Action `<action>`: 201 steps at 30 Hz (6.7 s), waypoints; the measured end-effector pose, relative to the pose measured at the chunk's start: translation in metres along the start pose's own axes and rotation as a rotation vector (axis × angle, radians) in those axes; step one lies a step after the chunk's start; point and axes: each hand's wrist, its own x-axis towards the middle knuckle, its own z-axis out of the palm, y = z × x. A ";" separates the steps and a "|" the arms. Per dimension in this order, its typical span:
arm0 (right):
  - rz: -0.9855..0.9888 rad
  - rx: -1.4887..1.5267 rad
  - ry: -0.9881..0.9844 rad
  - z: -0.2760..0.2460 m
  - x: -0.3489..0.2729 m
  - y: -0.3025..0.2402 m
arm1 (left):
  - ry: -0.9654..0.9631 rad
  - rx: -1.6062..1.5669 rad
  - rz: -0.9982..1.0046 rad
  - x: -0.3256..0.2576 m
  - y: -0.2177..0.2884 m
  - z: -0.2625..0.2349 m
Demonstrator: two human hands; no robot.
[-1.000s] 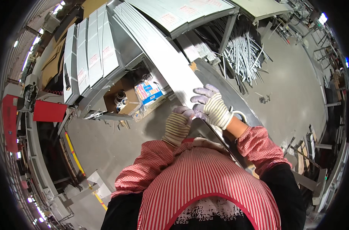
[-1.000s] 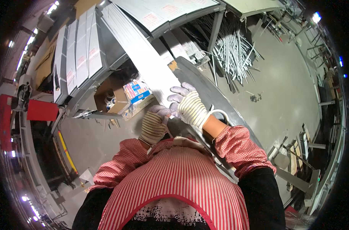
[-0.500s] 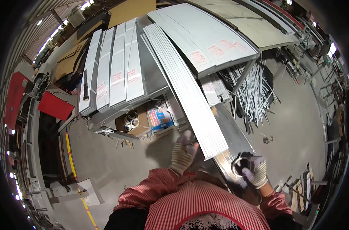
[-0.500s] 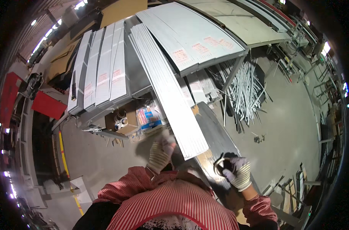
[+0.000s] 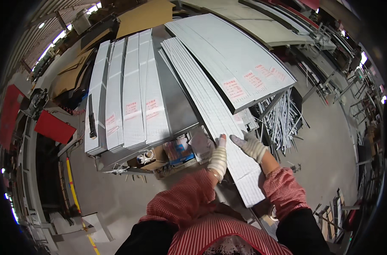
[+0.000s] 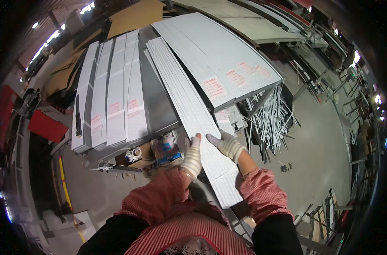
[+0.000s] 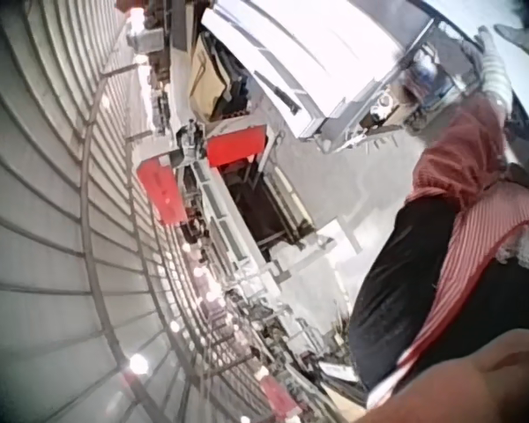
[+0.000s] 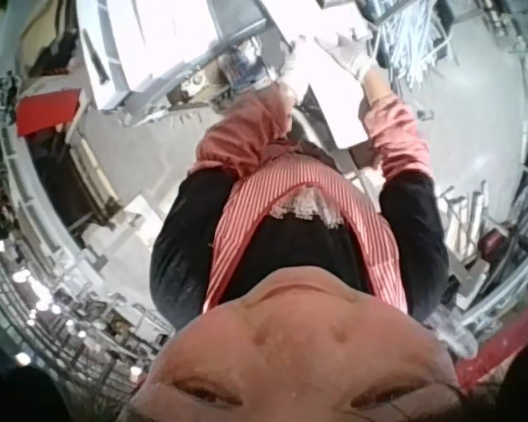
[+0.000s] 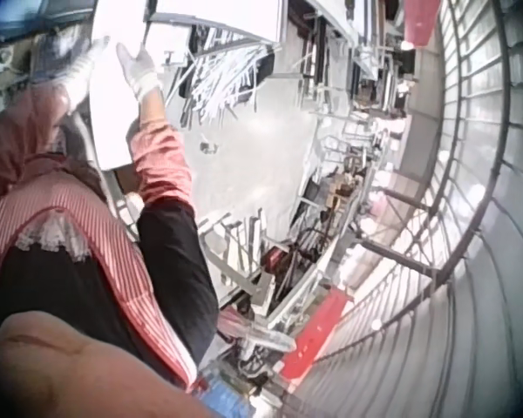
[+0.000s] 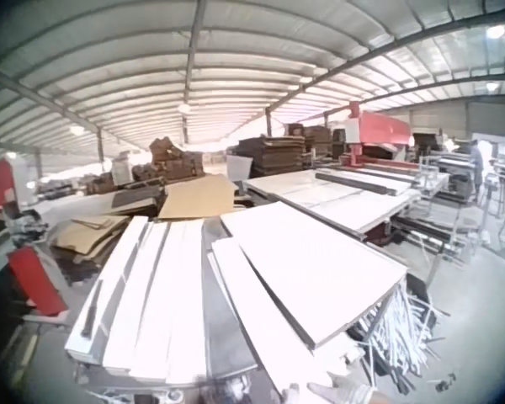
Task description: Applying adhesive tape and product qualification labels to the ends of industrial panels and stacking them.
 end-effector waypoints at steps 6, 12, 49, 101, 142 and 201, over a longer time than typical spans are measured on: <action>-0.098 -0.004 0.135 -0.019 -0.025 0.055 | -0.042 0.126 -0.066 0.017 0.030 0.007; -0.070 -0.487 0.474 -0.027 -0.202 0.114 | -0.068 -0.283 -0.321 0.052 0.038 -0.012; -0.142 0.200 -0.092 -0.010 0.039 0.016 | 0.024 -0.236 -0.244 0.047 0.002 0.007; 0.255 0.171 0.022 -0.006 0.031 -0.042 | 0.082 0.232 -0.184 0.061 0.025 0.018; -0.776 -0.589 0.642 -0.234 0.135 -0.030 | -0.073 0.123 0.141 0.057 0.063 -0.005; -0.663 -0.278 0.276 -0.089 -0.001 -0.069 | -0.299 0.929 0.724 0.076 0.072 0.040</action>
